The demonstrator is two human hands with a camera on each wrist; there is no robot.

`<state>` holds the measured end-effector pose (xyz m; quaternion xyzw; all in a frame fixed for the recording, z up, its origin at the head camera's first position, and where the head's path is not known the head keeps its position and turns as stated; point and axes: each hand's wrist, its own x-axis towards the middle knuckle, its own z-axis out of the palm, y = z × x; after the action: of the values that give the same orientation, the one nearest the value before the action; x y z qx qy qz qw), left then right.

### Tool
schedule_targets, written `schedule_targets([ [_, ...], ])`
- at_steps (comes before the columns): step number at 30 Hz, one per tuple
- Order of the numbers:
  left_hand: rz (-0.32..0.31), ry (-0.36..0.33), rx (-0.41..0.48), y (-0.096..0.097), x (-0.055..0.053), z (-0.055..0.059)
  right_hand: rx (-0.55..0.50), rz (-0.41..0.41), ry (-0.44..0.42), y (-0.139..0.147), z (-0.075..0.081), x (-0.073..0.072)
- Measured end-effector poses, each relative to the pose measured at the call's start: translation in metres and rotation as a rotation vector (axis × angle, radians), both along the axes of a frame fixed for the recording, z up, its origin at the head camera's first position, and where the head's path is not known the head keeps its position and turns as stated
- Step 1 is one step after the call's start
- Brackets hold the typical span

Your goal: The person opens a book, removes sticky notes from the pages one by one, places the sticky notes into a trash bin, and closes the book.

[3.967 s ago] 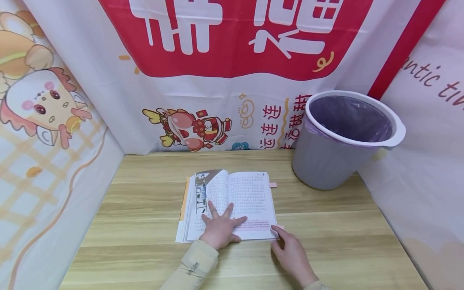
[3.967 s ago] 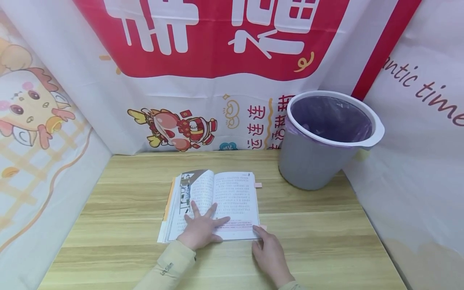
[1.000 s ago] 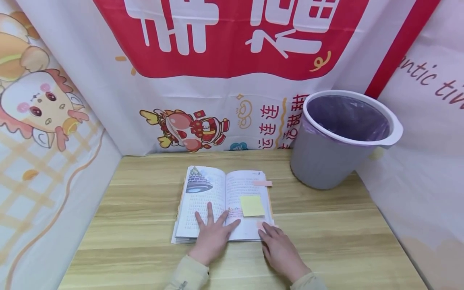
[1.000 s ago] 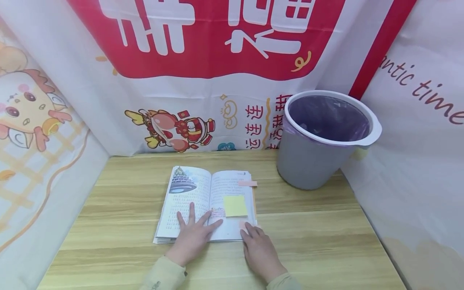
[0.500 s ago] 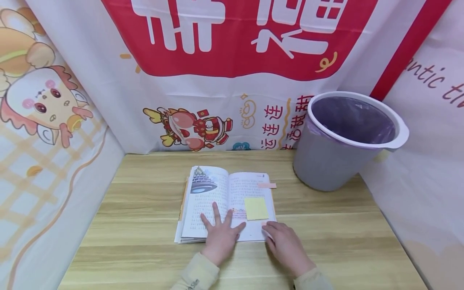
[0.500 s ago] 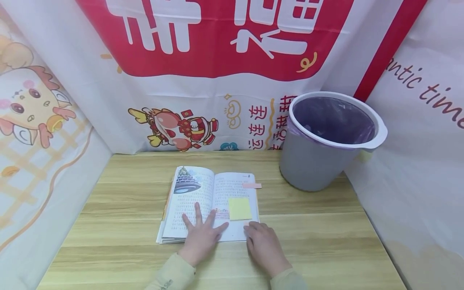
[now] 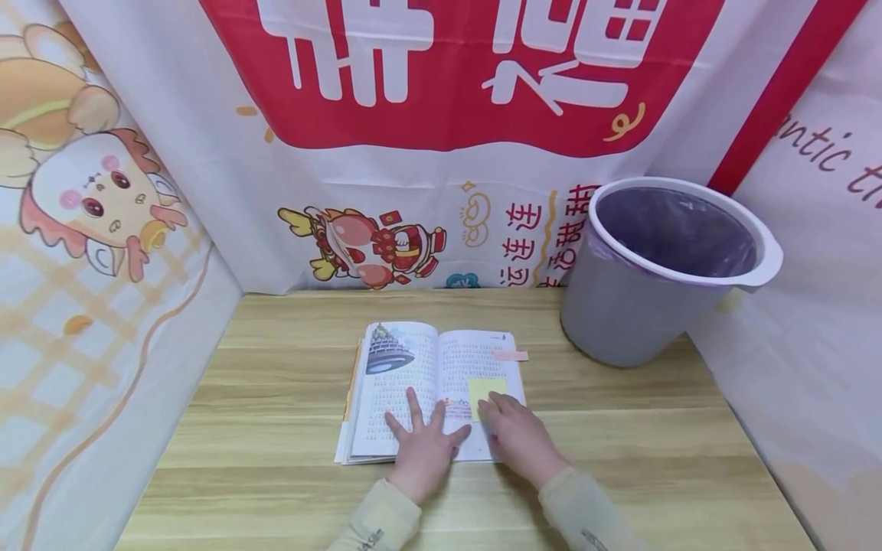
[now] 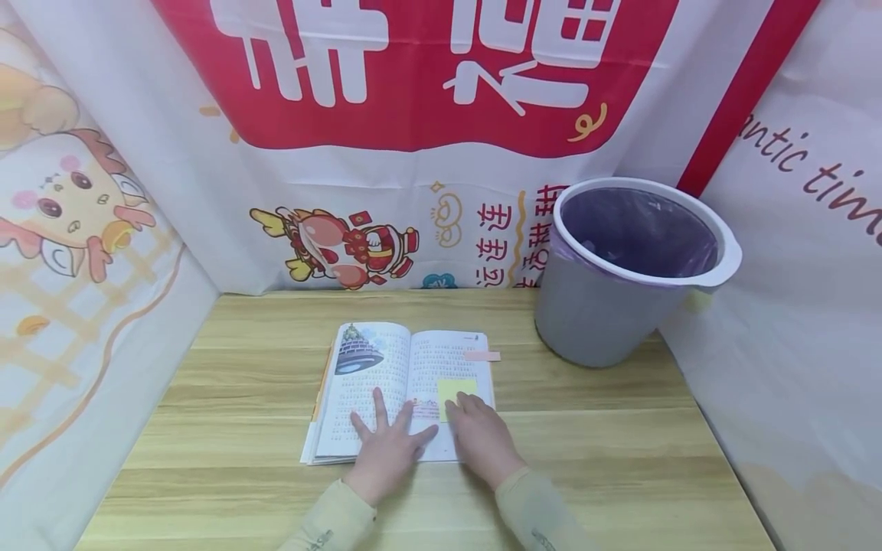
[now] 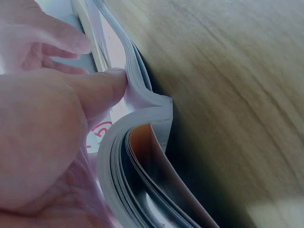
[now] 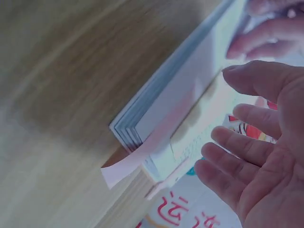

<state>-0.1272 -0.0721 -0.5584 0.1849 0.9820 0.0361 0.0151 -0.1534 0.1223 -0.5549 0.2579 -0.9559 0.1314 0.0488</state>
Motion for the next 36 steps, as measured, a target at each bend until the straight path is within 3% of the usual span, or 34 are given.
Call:
schedule_targets([
  [12,0.005,-0.003,-0.010,-0.001,0.000,0.000,0.196,0.104,0.218,-0.015,-0.011,-0.015],
  [21,0.005,-0.001,-0.001,-0.003,-0.002,-0.004,0.188,0.108,0.197,-0.015,-0.008,-0.019],
  [30,0.002,-0.026,-0.005,-0.002,-0.002,-0.001,0.306,0.129,0.212,-0.018,-0.012,-0.023],
  [36,-0.003,-0.017,-0.012,-0.004,-0.001,-0.002,0.252,0.092,0.229,-0.017,-0.011,-0.026],
])
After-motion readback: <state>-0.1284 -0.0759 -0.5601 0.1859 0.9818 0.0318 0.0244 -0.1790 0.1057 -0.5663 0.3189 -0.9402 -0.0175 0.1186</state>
